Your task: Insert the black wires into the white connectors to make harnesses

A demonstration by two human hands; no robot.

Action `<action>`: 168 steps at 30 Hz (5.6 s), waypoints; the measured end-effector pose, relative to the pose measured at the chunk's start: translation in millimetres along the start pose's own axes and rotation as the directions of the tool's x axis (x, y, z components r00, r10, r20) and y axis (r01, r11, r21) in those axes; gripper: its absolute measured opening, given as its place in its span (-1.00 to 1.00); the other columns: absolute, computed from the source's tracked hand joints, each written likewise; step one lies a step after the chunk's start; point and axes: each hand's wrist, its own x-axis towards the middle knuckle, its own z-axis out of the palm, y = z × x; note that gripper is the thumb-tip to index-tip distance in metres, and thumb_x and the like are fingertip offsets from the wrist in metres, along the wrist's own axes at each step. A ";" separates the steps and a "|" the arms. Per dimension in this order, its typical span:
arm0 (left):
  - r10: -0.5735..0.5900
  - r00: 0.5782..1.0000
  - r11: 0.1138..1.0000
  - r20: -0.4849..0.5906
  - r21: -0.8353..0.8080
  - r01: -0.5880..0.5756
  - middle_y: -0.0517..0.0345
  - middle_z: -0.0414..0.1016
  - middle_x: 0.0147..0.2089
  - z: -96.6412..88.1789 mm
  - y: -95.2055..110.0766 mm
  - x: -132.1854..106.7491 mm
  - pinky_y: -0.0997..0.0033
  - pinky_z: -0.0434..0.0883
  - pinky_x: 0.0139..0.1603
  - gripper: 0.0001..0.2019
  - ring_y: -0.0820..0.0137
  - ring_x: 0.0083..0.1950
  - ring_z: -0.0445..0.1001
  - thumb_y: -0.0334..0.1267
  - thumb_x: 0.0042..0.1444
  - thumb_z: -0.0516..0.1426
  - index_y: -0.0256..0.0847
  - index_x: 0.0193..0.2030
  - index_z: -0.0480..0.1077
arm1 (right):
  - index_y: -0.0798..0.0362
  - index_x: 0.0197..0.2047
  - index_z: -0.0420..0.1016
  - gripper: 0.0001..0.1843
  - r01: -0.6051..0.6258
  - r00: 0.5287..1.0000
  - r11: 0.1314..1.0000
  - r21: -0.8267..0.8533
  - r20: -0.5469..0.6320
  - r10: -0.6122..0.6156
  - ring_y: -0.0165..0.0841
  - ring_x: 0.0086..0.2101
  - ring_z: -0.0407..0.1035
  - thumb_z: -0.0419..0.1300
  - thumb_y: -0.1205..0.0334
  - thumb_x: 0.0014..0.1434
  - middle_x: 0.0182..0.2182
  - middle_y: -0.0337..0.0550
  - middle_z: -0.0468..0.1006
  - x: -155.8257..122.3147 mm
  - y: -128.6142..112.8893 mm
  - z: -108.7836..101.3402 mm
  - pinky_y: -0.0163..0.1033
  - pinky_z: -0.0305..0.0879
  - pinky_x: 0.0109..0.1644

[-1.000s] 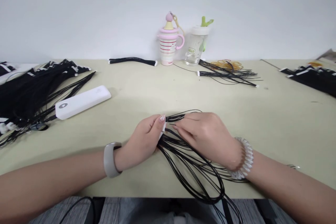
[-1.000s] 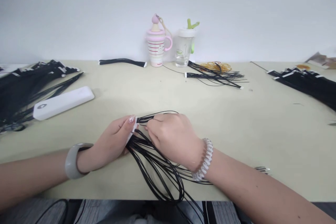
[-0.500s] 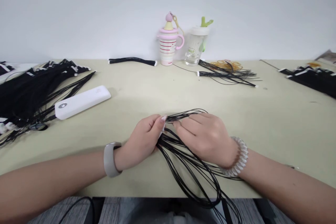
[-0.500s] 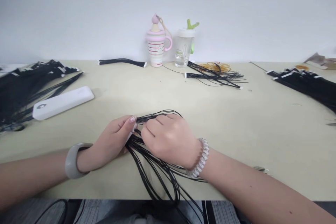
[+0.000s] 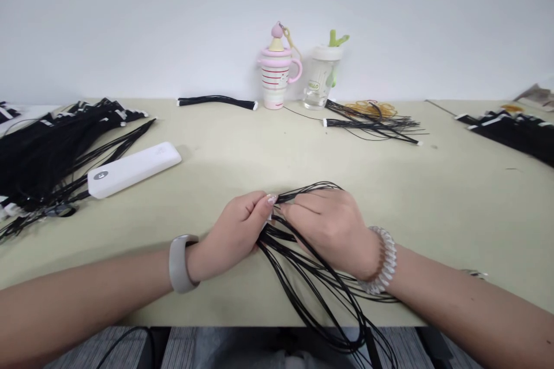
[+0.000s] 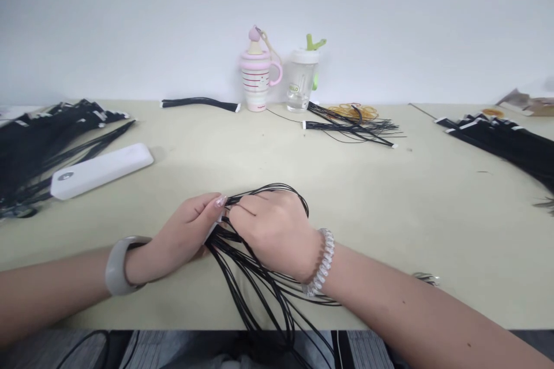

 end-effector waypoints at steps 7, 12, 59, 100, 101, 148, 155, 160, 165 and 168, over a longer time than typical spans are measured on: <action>-0.110 0.994 0.974 0.017 -0.195 0.111 0.27 0.12 -0.61 1.1 -4.5 0.0 0.57 0.14 -0.56 -0.60 0.57 -0.57 0.11 0.03 0.16 -0.14 -0.26 -0.51 0.13 | 0.11 -0.35 0.38 -0.77 -0.151 0.987 0.988 0.023 0.059 0.149 -0.43 -0.41 0.21 0.03 0.14 0.19 -0.45 -0.17 0.37 1.9 8.2 -12.5 -0.31 0.09 -0.35; -0.208 0.973 0.928 -0.097 -0.335 0.165 0.29 0.11 -0.62 3.2 -14.9 2.3 0.57 0.13 -0.62 -0.60 0.59 -0.63 0.11 0.07 0.15 -0.14 -0.24 -0.45 0.14 | 0.13 -0.52 0.30 -0.61 -0.291 0.956 0.956 -0.046 0.005 0.292 -0.43 -0.47 0.17 0.10 -0.05 0.09 -0.51 -0.14 0.32 -1.3 19.1 -43.7 -0.31 0.08 -0.41; -0.031 0.996 0.999 -0.080 0.011 0.032 0.26 0.14 -0.62 3.7 -3.2 -0.1 0.55 0.11 -0.51 -0.60 0.55 -0.54 0.12 -0.03 0.19 -0.17 -0.26 -0.54 0.13 | 0.10 -0.56 0.19 -0.69 -0.261 0.907 0.883 0.389 0.413 0.086 -0.55 -0.62 0.01 -0.10 0.29 0.21 -0.65 -0.33 0.25 -3.2 -8.8 6.6 -0.37 -0.03 -0.52; -0.085 0.995 0.990 -0.052 -0.118 0.078 0.26 0.12 -0.68 0.8 -2.1 0.1 0.54 0.09 -0.59 -0.58 0.55 -0.60 0.10 0.02 0.18 -0.17 -0.24 -0.54 0.13 | 0.24 -0.20 0.50 -0.72 -0.573 0.425 0.434 0.695 -0.202 0.883 -0.40 -0.39 0.41 0.18 0.37 -0.05 -0.29 0.02 0.52 -0.2 88.6 -63.3 -0.31 0.25 -0.38; -0.085 0.995 0.990 -0.054 -0.120 0.078 0.26 0.12 -0.68 0.9 -2.1 -0.2 0.54 0.09 -0.59 -0.58 0.54 -0.60 0.10 0.02 0.18 -0.18 -0.24 -0.53 0.13 | 0.26 -0.12 0.45 -0.67 -0.456 0.350 0.384 0.803 -0.235 0.907 -0.41 -0.34 0.40 0.15 0.40 -0.01 -0.15 0.08 0.47 0.7 93.0 -63.8 -0.30 0.25 -0.34; -0.027 0.999 0.999 -0.032 -0.037 0.026 0.27 0.14 -0.59 2.5 -4.5 -0.7 0.54 0.15 -0.47 -0.60 0.57 -0.52 0.12 -0.01 0.19 -0.16 -0.27 -0.52 0.10 | 0.14 -0.42 0.37 -0.84 -0.026 0.995 1.000 -0.010 0.097 0.027 -0.41 -0.46 0.19 0.03 0.34 0.17 -0.50 -0.19 0.35 4.2 3.6 -6.5 -0.29 0.12 -0.38; -0.177 0.981 0.944 -0.080 -0.296 0.146 0.29 0.12 -0.63 3.0 -10.1 3.9 0.56 0.14 -0.60 -0.58 0.58 -0.62 0.12 0.08 0.15 -0.16 -0.25 -0.49 0.13 | 0.12 -0.47 0.30 -0.62 -0.279 0.956 0.960 0.010 0.098 0.277 -0.42 -0.46 0.17 0.20 -0.07 -0.02 -0.48 -0.17 0.34 4.9 21.4 -39.6 -0.30 0.11 -0.40; -0.231 0.967 0.926 -0.108 -0.331 0.184 0.30 0.13 -0.62 4.0 -8.1 2.5 0.57 0.14 -0.65 -0.59 0.58 -0.65 0.13 0.10 0.13 -0.13 -0.24 -0.48 0.13 | 0.11 -0.66 0.17 -0.45 -0.400 0.718 0.907 0.134 0.661 0.218 -0.54 -0.67 -0.02 -0.03 -0.18 0.12 -0.73 -0.29 0.17 -2.3 24.5 -47.6 -0.36 -0.11 -0.59; -0.143 0.977 0.981 -0.156 -0.155 0.119 0.28 0.12 -0.65 2.5 -2.8 -1.4 0.57 0.13 -0.62 -0.60 0.56 -0.62 0.12 0.05 0.17 -0.16 -0.24 -0.49 0.14 | 0.11 -0.55 0.13 -0.55 -0.507 0.706 0.712 0.485 0.708 0.021 -0.57 -0.61 -0.02 -0.16 -0.01 0.25 -0.63 -0.31 0.18 -2.1 12.8 -25.4 -0.40 -0.04 -0.57; -0.046 0.982 0.997 -0.185 -0.063 0.035 0.27 0.12 -0.63 1.3 -2.4 -3.1 0.58 0.14 -0.55 -0.61 0.57 -0.57 0.12 -0.02 0.19 -0.17 -0.25 -0.51 0.13 | 0.11 -0.55 0.09 -0.59 -0.522 0.788 0.628 0.577 0.609 0.096 -0.56 -0.56 -0.06 -0.18 0.08 0.27 -0.59 -0.30 0.13 -1.0 2.2 -11.7 -0.39 -0.02 -0.53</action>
